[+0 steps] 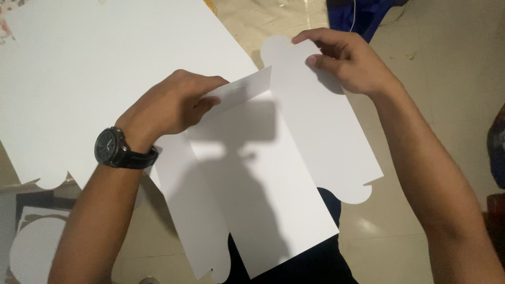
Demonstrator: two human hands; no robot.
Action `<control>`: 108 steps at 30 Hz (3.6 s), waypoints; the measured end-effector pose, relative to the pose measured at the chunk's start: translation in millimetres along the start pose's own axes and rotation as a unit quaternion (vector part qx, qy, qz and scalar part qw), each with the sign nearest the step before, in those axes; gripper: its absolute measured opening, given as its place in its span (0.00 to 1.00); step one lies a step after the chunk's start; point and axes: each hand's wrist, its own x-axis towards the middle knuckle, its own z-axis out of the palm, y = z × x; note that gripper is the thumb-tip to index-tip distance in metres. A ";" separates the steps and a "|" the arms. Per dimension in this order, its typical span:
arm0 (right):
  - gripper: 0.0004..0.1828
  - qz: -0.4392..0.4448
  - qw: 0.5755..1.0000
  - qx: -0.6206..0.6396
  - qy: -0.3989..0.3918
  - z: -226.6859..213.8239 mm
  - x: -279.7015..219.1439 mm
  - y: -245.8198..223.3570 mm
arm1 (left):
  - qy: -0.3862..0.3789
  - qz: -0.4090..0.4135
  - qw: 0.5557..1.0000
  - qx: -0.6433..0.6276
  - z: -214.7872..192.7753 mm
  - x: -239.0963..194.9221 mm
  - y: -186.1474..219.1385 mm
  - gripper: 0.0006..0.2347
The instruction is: The person folds a flat white paperboard template into a box shape. They fold the side flaps upward, tuck the tabs into slots to secure the corners, and then fold the top flaps inward to close the box.
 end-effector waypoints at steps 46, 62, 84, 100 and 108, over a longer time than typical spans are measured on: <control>0.29 -0.181 0.945 0.125 -0.242 43.4 54.9 13.1 | 0.090 0.142 0.978 0.120 29.8 8.2 -8.5 0.07; 0.12 -0.169 0.984 0.046 -0.033 -12.7 -9.0 41.2 | 0.017 -0.044 0.998 0.042 4.7 2.2 -14.1 0.13; 0.11 -0.120 0.964 -0.117 -0.206 15.8 15.6 -54.5 | 0.035 0.180 0.936 0.299 31.7 -14.7 -4.0 0.08; 0.14 -0.297 0.922 -0.046 -0.244 18.2 -68.4 -47.6 | 0.104 0.157 0.957 0.222 54.2 -95.8 75.1 0.04; 0.16 -0.305 0.920 -0.103 -0.222 13.1 -102.3 -75.7 | 0.189 0.256 0.919 0.233 59.1 -108.5 87.6 0.07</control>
